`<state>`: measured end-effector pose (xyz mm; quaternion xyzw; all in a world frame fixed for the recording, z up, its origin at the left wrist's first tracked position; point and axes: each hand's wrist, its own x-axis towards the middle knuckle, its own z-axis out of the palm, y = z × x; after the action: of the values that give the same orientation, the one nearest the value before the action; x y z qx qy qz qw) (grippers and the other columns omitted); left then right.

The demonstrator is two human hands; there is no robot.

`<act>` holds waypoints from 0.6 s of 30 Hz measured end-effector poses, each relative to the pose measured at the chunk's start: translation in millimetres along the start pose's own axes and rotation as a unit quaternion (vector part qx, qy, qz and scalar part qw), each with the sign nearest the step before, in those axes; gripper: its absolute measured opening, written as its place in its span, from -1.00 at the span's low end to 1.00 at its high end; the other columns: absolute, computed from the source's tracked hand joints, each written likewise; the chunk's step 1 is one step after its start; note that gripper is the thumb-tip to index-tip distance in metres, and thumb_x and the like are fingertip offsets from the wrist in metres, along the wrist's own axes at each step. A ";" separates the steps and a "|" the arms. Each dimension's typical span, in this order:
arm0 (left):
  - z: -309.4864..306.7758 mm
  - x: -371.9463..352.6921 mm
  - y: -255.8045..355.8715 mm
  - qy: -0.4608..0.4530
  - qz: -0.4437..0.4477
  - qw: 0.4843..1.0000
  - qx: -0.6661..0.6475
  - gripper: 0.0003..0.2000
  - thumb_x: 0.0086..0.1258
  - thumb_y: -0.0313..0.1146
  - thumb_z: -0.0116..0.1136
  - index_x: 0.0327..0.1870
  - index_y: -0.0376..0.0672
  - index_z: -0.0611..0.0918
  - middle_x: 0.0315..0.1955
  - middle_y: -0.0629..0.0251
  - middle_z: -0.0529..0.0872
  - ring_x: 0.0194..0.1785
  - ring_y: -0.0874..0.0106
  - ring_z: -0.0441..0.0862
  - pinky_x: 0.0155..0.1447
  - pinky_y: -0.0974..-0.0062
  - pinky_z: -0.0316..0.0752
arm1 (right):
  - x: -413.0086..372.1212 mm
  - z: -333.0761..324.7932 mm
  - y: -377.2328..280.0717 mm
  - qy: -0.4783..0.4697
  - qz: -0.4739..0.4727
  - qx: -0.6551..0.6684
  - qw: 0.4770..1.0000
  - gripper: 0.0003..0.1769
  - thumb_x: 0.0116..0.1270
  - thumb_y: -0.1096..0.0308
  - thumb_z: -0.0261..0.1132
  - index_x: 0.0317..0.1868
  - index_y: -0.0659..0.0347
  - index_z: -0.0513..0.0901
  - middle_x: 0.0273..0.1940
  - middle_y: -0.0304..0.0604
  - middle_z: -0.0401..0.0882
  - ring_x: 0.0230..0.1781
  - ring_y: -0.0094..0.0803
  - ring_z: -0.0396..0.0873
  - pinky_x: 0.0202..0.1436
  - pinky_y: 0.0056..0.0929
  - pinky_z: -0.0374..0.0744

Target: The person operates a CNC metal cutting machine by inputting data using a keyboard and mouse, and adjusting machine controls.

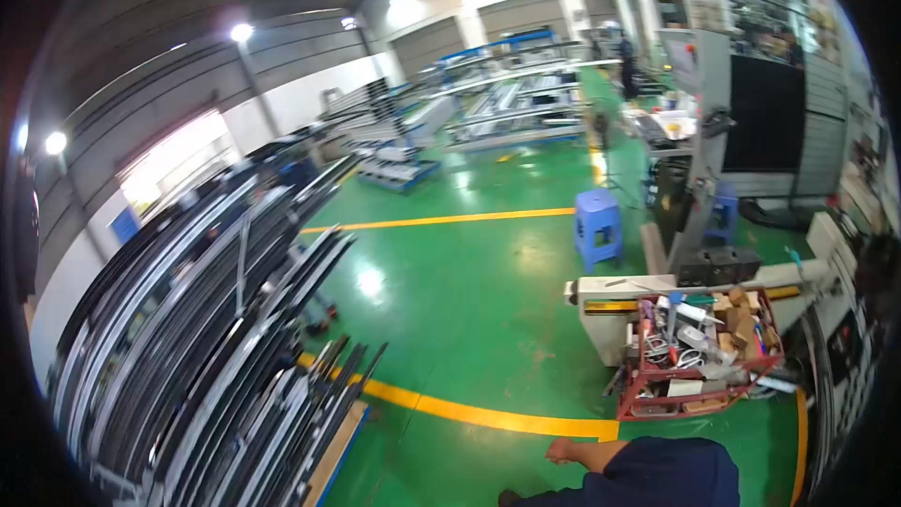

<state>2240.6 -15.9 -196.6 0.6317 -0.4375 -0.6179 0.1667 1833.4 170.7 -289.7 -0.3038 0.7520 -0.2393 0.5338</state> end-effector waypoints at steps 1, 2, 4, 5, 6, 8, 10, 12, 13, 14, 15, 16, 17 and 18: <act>5.9 32.4 35.4 -0.018 0.010 1.000 0.022 -0.82 0.58 -0.24 0.12 -0.27 -0.07 0.63 -0.42 0.33 0.65 -0.43 0.37 0.56 -0.38 0.32 0.46 | 4.4 -11.6 2.7 -0.020 0.076 -0.041 0.996 -0.62 0.48 0.02 0.30 -0.35 0.15 0.73 -0.52 -0.29 0.66 -0.56 -0.47 0.57 -0.41 -0.37 0.55; 14.4 65.8 74.8 -0.035 0.023 0.998 0.044 -0.82 0.58 -0.24 0.12 -0.27 -0.07 0.63 -0.42 0.33 0.65 -0.43 0.37 0.56 -0.38 0.32 0.46 | 14.4 -22.4 -0.6 -0.041 0.147 -0.078 0.985 -0.60 0.49 0.00 0.29 -0.37 0.14 0.72 -0.55 -0.29 0.64 -0.57 -0.47 0.56 -0.43 -0.37 0.53; 38.3 123.8 149.8 -0.066 0.051 0.993 0.079 -0.82 0.57 -0.25 0.12 -0.27 -0.08 0.63 -0.42 0.33 0.65 -0.42 0.36 0.56 -0.38 0.32 0.47 | 33.2 -43.5 -3.9 0.029 0.171 0.050 0.984 -0.61 0.49 0.00 0.30 -0.34 0.10 0.80 -0.48 -0.23 0.72 -0.52 -0.40 0.65 -0.44 -0.27 0.60; 52.6 152.4 183.4 -0.082 0.065 0.990 0.093 -0.83 0.57 -0.26 0.12 -0.27 -0.08 0.63 -0.42 0.33 0.65 -0.42 0.36 0.56 -0.38 0.31 0.47 | 35.1 -55.8 1.7 0.062 0.185 0.109 0.975 -0.62 0.49 0.00 0.30 -0.33 0.08 0.84 -0.45 -0.20 0.76 -0.50 -0.37 0.69 -0.45 -0.22 0.63; 68.8 178.3 217.5 -0.095 0.080 0.986 0.108 -0.83 0.57 -0.26 0.12 -0.27 -0.08 0.62 -0.41 0.32 0.65 -0.42 0.36 0.56 -0.38 0.31 0.47 | 36.3 -65.7 7.0 0.100 0.184 0.164 0.964 -0.63 0.49 0.00 0.31 -0.26 0.10 0.83 -0.41 -0.21 0.78 -0.50 -0.39 0.69 -0.46 -0.23 0.62; 108.0 227.5 279.1 -0.126 0.107 0.977 0.136 -0.83 0.57 -0.27 0.13 -0.28 -0.08 0.62 -0.41 0.32 0.65 -0.42 0.36 0.56 -0.37 0.31 0.47 | 52.4 -79.6 13.6 0.173 0.172 0.274 0.930 -0.64 0.50 0.01 0.31 -0.12 0.14 0.82 -0.32 -0.22 0.82 -0.50 -0.41 0.70 -0.49 -0.26 0.59; 155.3 268.2 335.5 -0.154 0.130 0.967 0.156 -0.84 0.57 -0.28 0.13 -0.28 -0.08 0.61 -0.41 0.32 0.65 -0.41 0.36 0.56 -0.37 0.31 0.47 | 75.2 -105.9 20.4 0.202 0.191 0.315 0.908 -0.61 0.51 0.03 0.32 0.00 0.21 0.79 -0.21 -0.20 0.85 -0.42 -0.43 0.74 -0.50 -0.27 0.58; 206.9 305.3 380.0 -0.179 0.144 0.958 0.172 -0.84 0.56 -0.29 0.14 -0.28 -0.09 0.61 -0.41 0.32 0.65 -0.41 0.35 0.57 -0.37 0.31 0.47 | 97.1 -125.1 27.1 0.200 0.215 0.359 0.886 -0.64 0.50 0.06 0.34 -0.08 0.22 0.79 -0.27 -0.18 0.83 -0.45 -0.41 0.74 -0.53 -0.35 0.55; 234.3 322.4 398.2 -0.189 0.147 0.955 0.177 -0.84 0.56 -0.29 0.14 -0.28 -0.09 0.61 -0.41 0.32 0.65 -0.41 0.35 0.57 -0.37 0.31 0.47 | 108.5 -140.6 27.9 0.198 0.225 0.377 0.876 -0.65 0.50 0.07 0.35 -0.13 0.23 0.79 -0.30 -0.17 0.82 -0.46 -0.39 0.74 -0.55 -0.39 0.54; 260.9 337.2 414.9 -0.198 0.148 0.952 0.182 -0.84 0.56 -0.30 0.14 -0.29 -0.09 0.61 -0.41 0.32 0.65 -0.41 0.35 0.57 -0.37 0.31 0.47 | 121.1 -158.4 27.8 0.184 0.220 0.373 0.882 -0.65 0.48 0.04 0.38 -0.14 0.20 0.80 -0.31 -0.19 0.83 -0.47 -0.39 0.73 -0.55 -0.39 0.54; 287.4 349.2 431.6 -0.206 0.146 0.949 0.187 -0.85 0.56 -0.30 0.14 -0.29 -0.09 0.60 -0.40 0.32 0.65 -0.41 0.35 0.57 -0.37 0.31 0.47 | 136.4 -180.3 25.8 0.191 0.221 0.385 0.876 -0.64 0.48 0.03 0.38 -0.14 0.19 0.80 -0.32 -0.19 0.83 -0.48 -0.39 0.73 -0.56 -0.39 0.55; 312.0 360.7 445.8 -0.212 0.142 0.947 0.194 -0.85 0.56 -0.31 0.14 -0.29 -0.09 0.60 -0.40 0.31 0.65 -0.41 0.35 0.57 -0.37 0.31 0.47 | 152.8 -200.2 23.6 0.197 0.220 0.400 0.868 -0.64 0.48 0.03 0.38 -0.15 0.19 0.81 -0.32 -0.19 0.82 -0.49 -0.39 0.72 -0.56 -0.38 0.55; 334.0 371.5 458.7 -0.219 0.137 0.945 0.200 -0.85 0.56 -0.31 0.14 -0.29 -0.09 0.60 -0.40 0.31 0.65 -0.41 0.35 0.57 -0.37 0.31 0.47 | 167.8 -217.3 13.4 0.203 0.218 0.419 0.858 -0.63 0.48 0.02 0.38 -0.16 0.19 0.81 -0.33 -0.19 0.82 -0.50 -0.39 0.72 -0.56 -0.38 0.55; 355.9 381.1 469.5 -0.225 0.128 0.943 0.209 -0.85 0.55 -0.32 0.15 -0.29 -0.10 0.60 -0.40 0.31 0.65 -0.40 0.34 0.57 -0.37 0.31 0.47 | 191.6 -247.1 2.2 0.245 0.258 0.327 0.876 -0.64 0.48 0.02 0.38 -0.18 0.18 0.82 -0.33 -0.18 0.82 -0.51 -0.39 0.71 -0.54 -0.34 0.58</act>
<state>1692.3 -451.3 -150.2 0.4354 -0.6601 -0.6121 0.0062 1551.6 44.5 -339.2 0.1609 0.7894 -0.3918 0.4444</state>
